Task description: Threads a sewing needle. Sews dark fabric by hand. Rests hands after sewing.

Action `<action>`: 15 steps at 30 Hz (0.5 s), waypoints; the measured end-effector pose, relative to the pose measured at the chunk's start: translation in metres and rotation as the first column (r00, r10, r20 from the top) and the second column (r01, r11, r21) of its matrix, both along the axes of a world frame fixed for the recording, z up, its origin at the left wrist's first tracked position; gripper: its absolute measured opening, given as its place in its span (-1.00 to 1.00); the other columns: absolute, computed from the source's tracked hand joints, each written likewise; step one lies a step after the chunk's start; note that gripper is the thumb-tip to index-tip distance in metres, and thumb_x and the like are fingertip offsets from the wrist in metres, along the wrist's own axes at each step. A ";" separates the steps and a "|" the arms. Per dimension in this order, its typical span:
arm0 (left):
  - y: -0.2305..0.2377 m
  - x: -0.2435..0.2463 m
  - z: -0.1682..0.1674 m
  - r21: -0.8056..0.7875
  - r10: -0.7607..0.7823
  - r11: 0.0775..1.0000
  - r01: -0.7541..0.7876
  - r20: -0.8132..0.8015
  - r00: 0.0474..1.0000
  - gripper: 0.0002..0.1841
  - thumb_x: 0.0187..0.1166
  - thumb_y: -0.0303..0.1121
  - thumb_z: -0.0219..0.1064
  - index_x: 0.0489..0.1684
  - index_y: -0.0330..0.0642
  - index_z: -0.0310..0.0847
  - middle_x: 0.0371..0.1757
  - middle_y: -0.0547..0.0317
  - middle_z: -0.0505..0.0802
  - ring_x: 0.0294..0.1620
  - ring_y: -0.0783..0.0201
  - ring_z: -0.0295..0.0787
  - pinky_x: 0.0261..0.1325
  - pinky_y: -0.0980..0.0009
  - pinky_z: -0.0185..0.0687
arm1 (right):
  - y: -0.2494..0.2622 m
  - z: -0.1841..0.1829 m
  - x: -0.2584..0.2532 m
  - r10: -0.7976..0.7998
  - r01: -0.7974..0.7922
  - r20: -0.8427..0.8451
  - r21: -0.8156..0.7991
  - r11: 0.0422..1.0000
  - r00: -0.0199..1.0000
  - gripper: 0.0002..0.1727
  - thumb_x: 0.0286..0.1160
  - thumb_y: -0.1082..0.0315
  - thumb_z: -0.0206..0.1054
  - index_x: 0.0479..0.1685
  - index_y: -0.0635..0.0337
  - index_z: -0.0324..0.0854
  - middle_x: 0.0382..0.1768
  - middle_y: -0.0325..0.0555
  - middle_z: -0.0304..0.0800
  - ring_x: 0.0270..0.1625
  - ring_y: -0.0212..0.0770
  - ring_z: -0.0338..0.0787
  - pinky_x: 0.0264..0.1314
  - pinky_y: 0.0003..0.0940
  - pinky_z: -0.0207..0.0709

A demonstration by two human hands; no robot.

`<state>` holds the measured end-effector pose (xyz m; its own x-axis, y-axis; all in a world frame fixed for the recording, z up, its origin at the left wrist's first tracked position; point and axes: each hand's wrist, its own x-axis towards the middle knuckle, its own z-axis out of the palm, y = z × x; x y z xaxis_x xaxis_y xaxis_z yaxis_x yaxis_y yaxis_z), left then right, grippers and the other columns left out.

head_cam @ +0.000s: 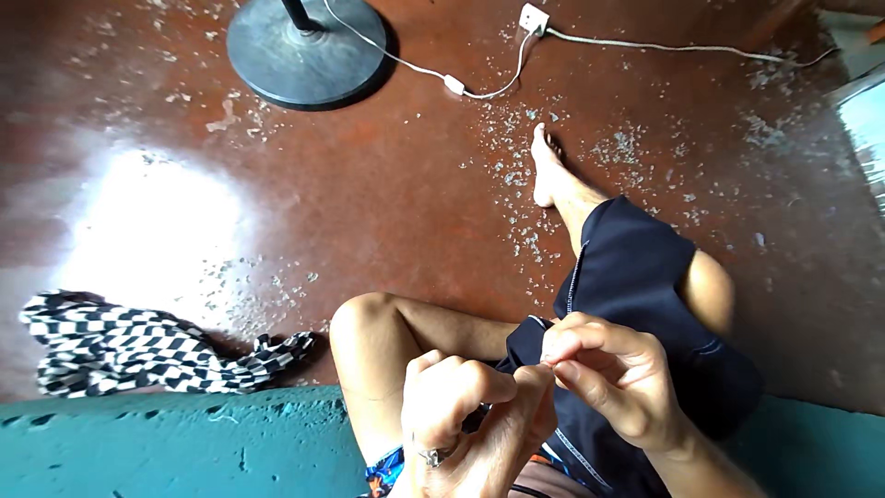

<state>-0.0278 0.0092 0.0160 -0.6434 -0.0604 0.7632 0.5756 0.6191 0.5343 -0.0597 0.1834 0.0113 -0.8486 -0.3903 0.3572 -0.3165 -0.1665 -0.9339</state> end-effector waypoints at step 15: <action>0.000 -0.001 0.000 -0.006 0.000 1.000 0.000 0.020 1.000 -0.92 0.54 -0.36 0.44 -0.26 0.00 0.62 -0.12 0.32 0.52 -0.10 0.53 0.43 0.10 0.67 0.24 | 0.000 0.000 -0.001 -0.049 0.053 -0.063 0.059 0.997 0.997 -0.87 0.67 0.38 0.31 -0.05 0.22 0.74 -0.06 -0.33 0.83 -0.05 -0.71 0.71 -0.07 -0.84 0.57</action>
